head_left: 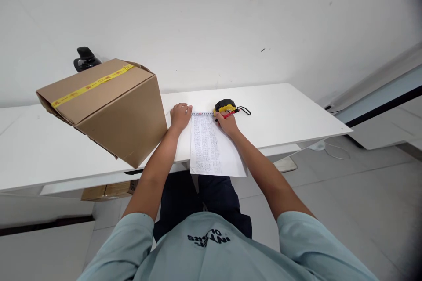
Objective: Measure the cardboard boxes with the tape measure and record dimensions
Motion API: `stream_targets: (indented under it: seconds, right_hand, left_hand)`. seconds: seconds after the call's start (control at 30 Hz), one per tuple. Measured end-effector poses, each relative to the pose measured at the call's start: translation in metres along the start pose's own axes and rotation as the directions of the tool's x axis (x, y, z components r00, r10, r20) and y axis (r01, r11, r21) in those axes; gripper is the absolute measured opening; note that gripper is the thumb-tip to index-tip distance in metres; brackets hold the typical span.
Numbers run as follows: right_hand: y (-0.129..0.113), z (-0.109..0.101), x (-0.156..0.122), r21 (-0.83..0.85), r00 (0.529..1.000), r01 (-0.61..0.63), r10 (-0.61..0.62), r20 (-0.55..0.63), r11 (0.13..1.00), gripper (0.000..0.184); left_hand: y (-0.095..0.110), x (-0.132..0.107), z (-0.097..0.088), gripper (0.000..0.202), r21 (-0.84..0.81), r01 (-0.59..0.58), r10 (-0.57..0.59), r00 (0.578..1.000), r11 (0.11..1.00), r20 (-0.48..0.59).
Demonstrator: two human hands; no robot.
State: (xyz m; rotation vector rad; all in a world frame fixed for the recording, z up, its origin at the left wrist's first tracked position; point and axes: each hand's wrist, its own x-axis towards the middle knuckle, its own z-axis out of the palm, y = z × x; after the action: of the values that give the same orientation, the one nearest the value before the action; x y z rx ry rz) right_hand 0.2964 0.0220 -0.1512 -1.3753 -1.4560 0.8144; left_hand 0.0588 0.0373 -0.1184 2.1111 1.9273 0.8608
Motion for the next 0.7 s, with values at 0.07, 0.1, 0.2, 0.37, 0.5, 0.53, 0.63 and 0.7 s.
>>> stream_targets:
  seconds: [0.07,0.1,0.2,0.37,0.5,0.53,0.63,0.7]
  right_hand:
    - [0.0002,0.0004,-0.0002,0.003,1.0,-0.009,0.009,-0.001,1.0,0.048]
    - [0.0003,0.0006,-0.0004,0.005,1.0,-0.012,0.012,-0.002,1.0,0.047]
    - [0.0004,0.0013,-0.001,0.006,1.0,-0.006,0.006,-0.015,1.0,0.048]
    - [0.0003,0.0022,-0.0006,-0.001,0.999,-0.003,0.003,-0.038,1.0,0.047]
    - [0.0005,0.0026,-0.0011,-0.002,1.0,-0.01,0.01,-0.025,1.0,0.044]
    - [0.0006,0.0026,-0.0014,-0.001,1.0,-0.01,0.01,-0.023,1.0,0.044]
    - [0.0012,0.0026,-0.0019,-0.001,1.0,-0.002,0.002,-0.028,1.0,0.045]
    - [0.0017,0.0026,-0.0016,-0.003,0.999,0.005,-0.005,-0.041,1.0,0.046]
  left_hand:
    - [0.0004,0.0005,-0.0003,0.038,0.021,0.015,-0.016,1.0,1.0,0.024]
    - [0.0007,0.0007,-0.0007,0.038,0.032,0.026,-0.027,0.999,0.999,0.034]
    - [0.0014,0.0009,-0.0019,0.038,0.067,0.041,-0.045,0.997,0.997,0.062]
    - [0.002,0.0004,-0.0022,0.039,0.09,0.024,-0.031,0.997,0.996,0.071]
    - [0.0016,0.0002,-0.0007,0.036,0.074,0.015,-0.019,0.998,0.997,0.054]
    - [0.0016,0.0001,-0.0005,0.035,0.07,0.014,-0.018,0.999,0.997,0.049]
    - [0.0018,-0.0007,-0.0009,0.034,0.054,0.009,-0.01,0.999,0.998,0.035]
    - [0.0024,-0.0014,-0.0017,0.034,0.043,0.002,-0.003,1.0,0.999,0.029]
